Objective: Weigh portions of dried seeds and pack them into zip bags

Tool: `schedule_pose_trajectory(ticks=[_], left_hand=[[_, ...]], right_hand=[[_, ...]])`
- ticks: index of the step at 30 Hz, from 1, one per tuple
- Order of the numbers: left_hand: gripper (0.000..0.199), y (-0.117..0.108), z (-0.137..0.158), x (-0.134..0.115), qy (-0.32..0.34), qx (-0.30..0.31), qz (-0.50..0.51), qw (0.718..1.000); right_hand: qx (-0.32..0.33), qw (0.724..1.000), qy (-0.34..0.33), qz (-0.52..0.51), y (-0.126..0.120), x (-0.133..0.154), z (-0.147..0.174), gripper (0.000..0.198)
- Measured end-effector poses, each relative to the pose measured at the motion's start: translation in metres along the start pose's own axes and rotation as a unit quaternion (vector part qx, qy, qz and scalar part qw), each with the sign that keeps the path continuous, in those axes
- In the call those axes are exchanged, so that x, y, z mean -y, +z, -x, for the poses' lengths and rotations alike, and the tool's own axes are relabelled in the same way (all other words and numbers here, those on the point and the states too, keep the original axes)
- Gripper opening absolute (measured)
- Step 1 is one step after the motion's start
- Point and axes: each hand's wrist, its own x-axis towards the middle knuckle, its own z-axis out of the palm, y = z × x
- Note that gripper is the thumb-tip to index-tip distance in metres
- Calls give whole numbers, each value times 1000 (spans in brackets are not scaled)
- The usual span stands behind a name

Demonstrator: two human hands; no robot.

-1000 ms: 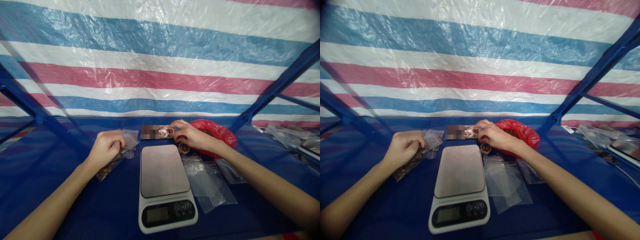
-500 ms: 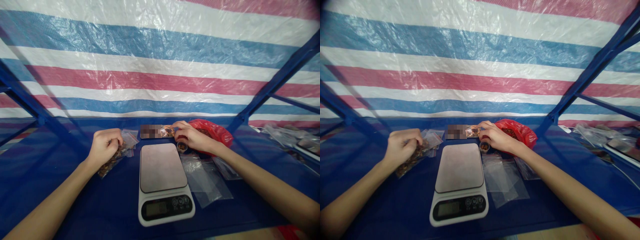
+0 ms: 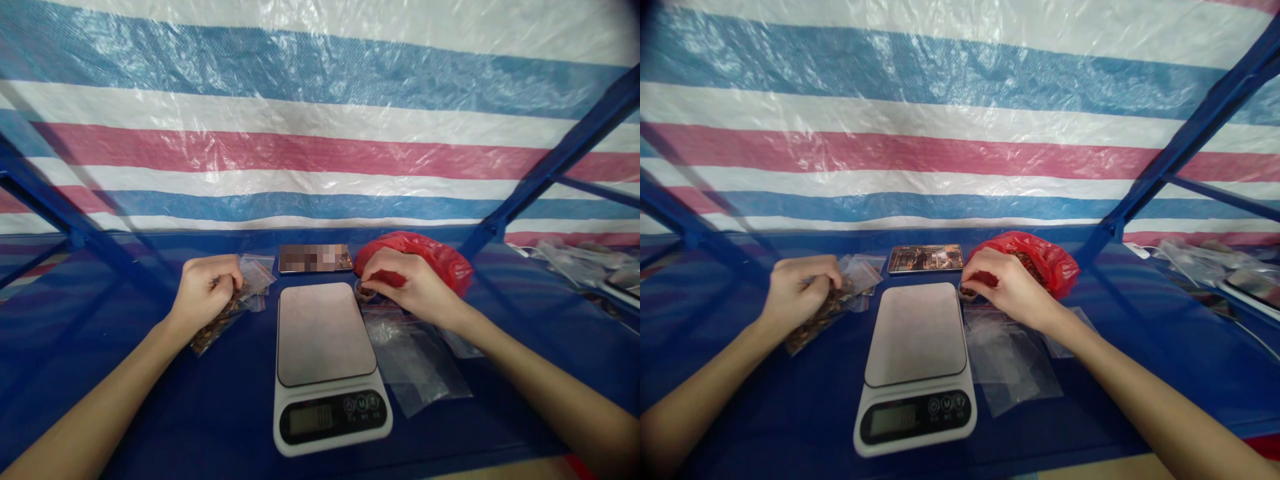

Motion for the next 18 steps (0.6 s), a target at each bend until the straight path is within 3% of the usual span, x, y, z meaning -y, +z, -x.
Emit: schedule_pose_trajectory(ticks=[5, 9, 13, 18], left_hand=[[29, 0, 1, 0, -23, 9, 0, 1000], [31, 0, 1, 3, -3, 10, 1, 1000], [31, 0, 1, 5, 18, -11, 5, 1000], [32, 1, 1, 4, 20, -6, 4, 1000]], right_hand=[[1, 1000, 0, -12, 3, -2, 0, 9], [-37, 999, 0, 21, -11, 3, -1, 13], [-107, 985, 86, 106, -41, -18, 5, 16], [8, 967, 123, 223, -61, -75, 23, 19]])
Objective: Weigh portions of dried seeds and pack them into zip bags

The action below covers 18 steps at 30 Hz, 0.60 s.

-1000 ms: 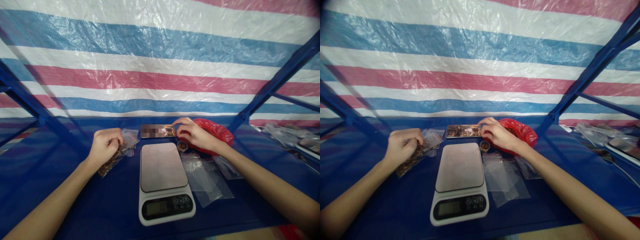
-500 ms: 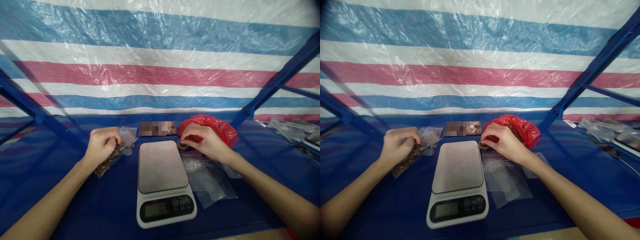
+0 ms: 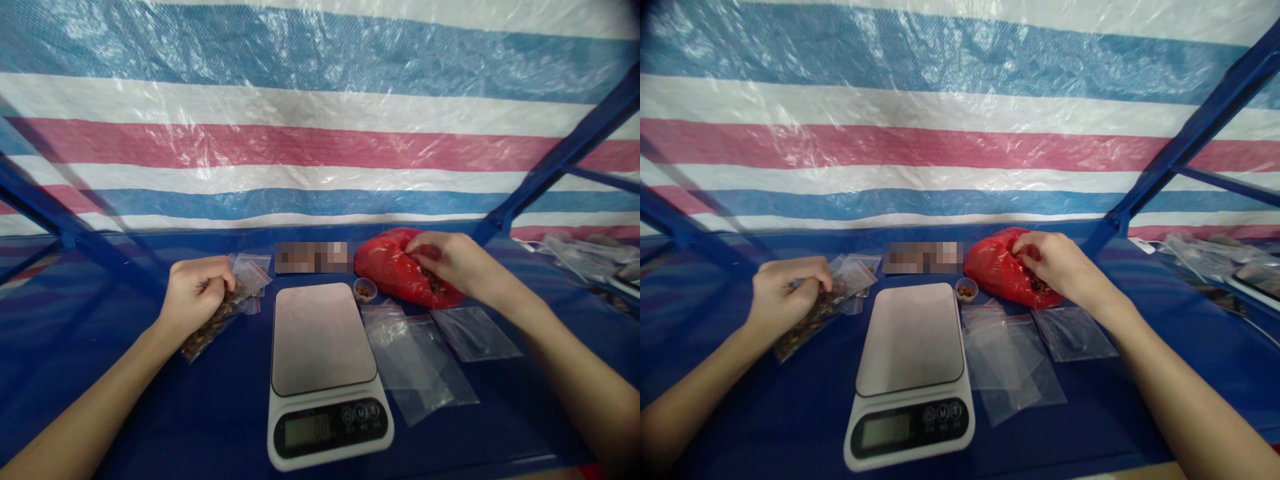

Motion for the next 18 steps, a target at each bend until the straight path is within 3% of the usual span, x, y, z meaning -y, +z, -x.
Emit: schedule_pose_trajectory(ticks=[5, 11, 18], left_hand=[[34, 0, -1, -1, -21, 0, -3, 1000], [35, -2, -1, -1, -20, -2, -7, 1000], [35, -1, 0, -2, -26, -3, -11, 1000]], right_hand=[[57, 996, -44, 59, 19, -8, 3, 37], [18, 995, -35, 87, 29, -1, 7, 56], [32, 997, -58, 47, 27, 0, 5, 61]])
